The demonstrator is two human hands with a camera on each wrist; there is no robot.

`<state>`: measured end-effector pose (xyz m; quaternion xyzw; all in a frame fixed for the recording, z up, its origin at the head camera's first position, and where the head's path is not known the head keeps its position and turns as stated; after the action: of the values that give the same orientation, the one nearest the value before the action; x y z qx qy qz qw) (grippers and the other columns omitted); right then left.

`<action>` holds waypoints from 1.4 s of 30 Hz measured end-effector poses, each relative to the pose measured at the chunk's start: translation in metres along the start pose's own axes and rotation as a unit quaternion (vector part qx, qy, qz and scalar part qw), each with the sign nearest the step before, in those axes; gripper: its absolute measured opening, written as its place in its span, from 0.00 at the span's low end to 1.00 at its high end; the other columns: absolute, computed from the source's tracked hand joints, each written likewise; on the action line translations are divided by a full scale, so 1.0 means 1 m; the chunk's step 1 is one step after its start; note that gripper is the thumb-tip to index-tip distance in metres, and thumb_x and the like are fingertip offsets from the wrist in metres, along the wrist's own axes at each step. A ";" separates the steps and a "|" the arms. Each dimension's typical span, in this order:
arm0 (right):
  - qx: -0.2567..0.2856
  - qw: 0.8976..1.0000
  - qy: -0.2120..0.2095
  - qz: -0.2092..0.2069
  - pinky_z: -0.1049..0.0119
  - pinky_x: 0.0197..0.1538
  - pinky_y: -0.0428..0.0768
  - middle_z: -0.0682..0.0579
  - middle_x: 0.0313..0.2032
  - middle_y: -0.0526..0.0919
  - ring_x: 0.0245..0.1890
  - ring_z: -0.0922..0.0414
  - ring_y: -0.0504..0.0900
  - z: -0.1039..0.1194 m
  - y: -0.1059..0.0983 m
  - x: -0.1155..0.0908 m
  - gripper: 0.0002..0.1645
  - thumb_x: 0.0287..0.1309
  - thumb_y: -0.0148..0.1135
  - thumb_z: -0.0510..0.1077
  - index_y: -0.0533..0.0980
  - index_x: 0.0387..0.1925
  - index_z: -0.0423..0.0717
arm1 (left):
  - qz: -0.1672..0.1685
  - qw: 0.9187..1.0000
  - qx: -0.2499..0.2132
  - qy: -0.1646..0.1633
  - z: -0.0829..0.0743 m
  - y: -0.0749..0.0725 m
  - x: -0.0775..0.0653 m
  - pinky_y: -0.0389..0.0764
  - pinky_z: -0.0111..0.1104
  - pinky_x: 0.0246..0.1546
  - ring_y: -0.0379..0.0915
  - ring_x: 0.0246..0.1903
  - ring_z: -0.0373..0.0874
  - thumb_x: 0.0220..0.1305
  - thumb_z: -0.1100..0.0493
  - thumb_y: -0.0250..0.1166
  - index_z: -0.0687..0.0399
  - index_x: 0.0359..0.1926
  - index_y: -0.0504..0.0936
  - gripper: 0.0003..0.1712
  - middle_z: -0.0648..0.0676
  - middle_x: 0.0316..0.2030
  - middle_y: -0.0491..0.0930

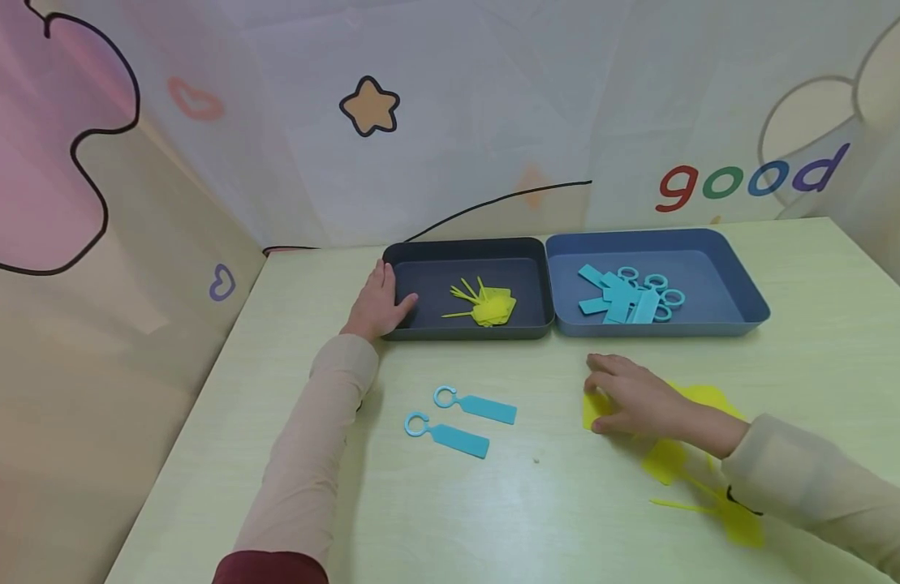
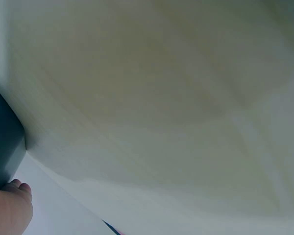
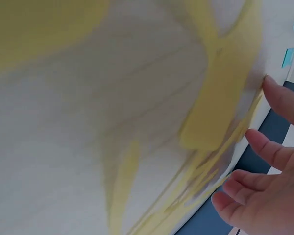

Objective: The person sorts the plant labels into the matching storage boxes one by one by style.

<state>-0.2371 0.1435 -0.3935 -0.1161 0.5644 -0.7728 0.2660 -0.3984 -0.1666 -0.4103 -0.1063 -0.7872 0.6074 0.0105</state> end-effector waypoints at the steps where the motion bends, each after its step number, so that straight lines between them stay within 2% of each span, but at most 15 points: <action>1: -0.003 1.000 0.005 -0.004 0.42 0.57 0.61 0.33 0.57 0.64 0.57 0.37 0.60 0.000 0.000 0.001 0.24 0.38 0.70 0.49 0.76 0.39 0.42 | 0.000 1.000 0.000 0.000 0.000 0.000 0.000 0.42 0.41 0.67 0.29 0.68 0.53 0.64 0.37 0.39 0.67 0.66 0.33 0.47 0.63 0.68 0.29; 4: -0.011 0.999 0.029 -0.008 0.44 0.53 0.66 0.33 0.53 0.66 0.52 0.37 0.62 0.001 -0.001 0.003 0.22 0.37 0.71 0.48 0.76 0.36 0.42 | -0.002 1.000 0.001 0.000 0.000 -0.001 0.000 0.42 0.41 0.67 0.29 0.68 0.54 0.64 0.38 0.40 0.67 0.66 0.33 0.47 0.63 0.68 0.29; 7: -0.020 0.998 0.053 -0.008 0.50 0.45 0.70 0.36 0.48 0.68 0.46 0.41 0.63 -0.001 -0.002 0.006 0.22 0.34 0.72 0.49 0.75 0.33 0.43 | -0.003 1.000 -0.001 0.000 0.000 -0.001 0.000 0.42 0.41 0.67 0.29 0.68 0.54 0.64 0.38 0.40 0.68 0.66 0.33 0.47 0.63 0.68 0.29; 11: -0.022 0.997 0.069 -0.003 0.61 0.36 0.67 0.43 0.38 0.69 0.39 0.47 0.63 0.000 -0.003 0.009 0.24 0.31 0.74 0.49 0.72 0.31 0.45 | -0.004 1.000 -0.002 0.002 0.000 -0.001 0.000 0.42 0.41 0.67 0.29 0.68 0.54 0.64 0.38 0.40 0.68 0.66 0.34 0.47 0.63 0.68 0.30; 15: -0.011 0.997 0.072 0.017 0.66 0.32 0.65 0.50 0.30 0.67 0.33 0.53 0.63 0.001 -0.001 0.010 0.26 0.31 0.74 0.47 0.68 0.32 0.45 | -0.008 1.000 0.000 0.002 0.000 0.000 0.000 0.42 0.41 0.67 0.30 0.68 0.54 0.63 0.38 0.41 0.68 0.66 0.34 0.47 0.63 0.68 0.30; 18: 0.015 0.996 0.076 0.042 0.66 0.32 0.68 0.52 0.28 0.69 0.30 0.55 0.65 0.000 0.001 0.012 0.24 0.35 0.72 0.43 0.68 0.34 0.43 | -0.009 1.000 -0.003 0.001 0.000 0.000 0.000 0.43 0.42 0.67 0.30 0.68 0.54 0.64 0.38 0.41 0.68 0.66 0.34 0.47 0.63 0.68 0.30; 21: 0.045 0.995 0.073 0.052 0.65 0.34 0.71 0.51 0.27 0.71 0.28 0.56 0.67 0.000 0.000 0.015 0.17 0.40 0.67 0.36 0.69 0.33 0.41 | -0.009 1.000 -0.005 0.000 0.000 0.000 0.000 0.43 0.41 0.67 0.30 0.68 0.54 0.63 0.38 0.41 0.68 0.66 0.34 0.47 0.63 0.68 0.30; 24: 0.074 0.995 0.060 0.043 0.66 0.31 0.70 0.52 0.23 0.71 0.26 0.56 0.67 0.000 -0.006 0.018 0.09 0.41 0.60 0.30 0.71 0.27 0.42 | -0.010 1.000 -0.005 0.001 0.000 0.000 0.000 0.42 0.41 0.67 0.30 0.68 0.54 0.63 0.38 0.41 0.68 0.66 0.34 0.47 0.63 0.68 0.30; 28: 0.115 0.991 0.046 0.046 0.68 0.28 0.66 0.53 0.20 0.69 0.24 0.57 0.66 -0.003 -0.016 0.020 0.09 0.42 0.56 0.27 0.72 0.21 0.43 | -0.010 1.000 -0.003 0.002 0.000 0.001 0.001 0.43 0.41 0.67 0.30 0.68 0.54 0.63 0.38 0.41 0.67 0.66 0.34 0.47 0.63 0.68 0.30; 31: 0.162 0.983 0.050 0.069 0.69 0.28 0.67 0.53 0.20 0.70 0.24 0.58 0.67 -0.007 -0.021 0.023 0.06 0.46 0.56 0.28 0.74 0.24 0.41 | -0.009 1.000 -0.005 0.000 0.000 0.000 0.000 0.42 0.41 0.67 0.29 0.68 0.54 0.63 0.38 0.41 0.67 0.66 0.34 0.47 0.63 0.68 0.30; 35: 0.238 0.965 0.067 0.085 0.66 0.29 0.71 0.51 0.22 0.72 0.22 0.57 0.68 -0.011 -0.029 0.028 0.04 0.49 0.55 0.30 0.74 0.29 0.37 | -0.009 1.000 -0.006 -0.004 0.000 0.000 -0.001 0.43 0.41 0.67 0.30 0.68 0.54 0.63 0.38 0.41 0.67 0.66 0.34 0.47 0.63 0.68 0.30; 38: 0.283 0.953 0.079 0.075 0.64 0.32 0.74 0.50 0.23 0.74 0.24 0.55 0.71 -0.012 -0.039 0.033 0.06 0.51 0.54 0.31 0.74 0.33 0.34 | -0.008 1.000 -0.004 -0.005 -0.001 -0.001 -0.002 0.42 0.41 0.67 0.30 0.68 0.53 0.64 0.38 0.41 0.67 0.66 0.34 0.47 0.63 0.68 0.30; 42: 0.316 0.943 0.094 0.044 0.62 0.39 0.78 0.48 0.29 0.77 0.29 0.54 0.74 -0.009 -0.056 0.042 0.10 0.54 0.54 0.34 0.74 0.39 0.32 | -0.005 1.000 0.000 -0.006 -0.002 -0.002 -0.003 0.41 0.40 0.67 0.29 0.68 0.53 0.64 0.38 0.40 0.67 0.66 0.33 0.46 0.62 0.68 0.29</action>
<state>-0.2921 0.1410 -0.3492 0.0723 0.3184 -0.9062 0.2686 -0.3950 -0.1655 -0.4076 -0.0989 -0.7879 0.6077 0.0087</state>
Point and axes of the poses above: each hand's wrist, its own x-axis towards the middle knuckle, its own y-axis out of the palm, z = x × y, the point moved 8 cm from there along x, towards the middle knuckle
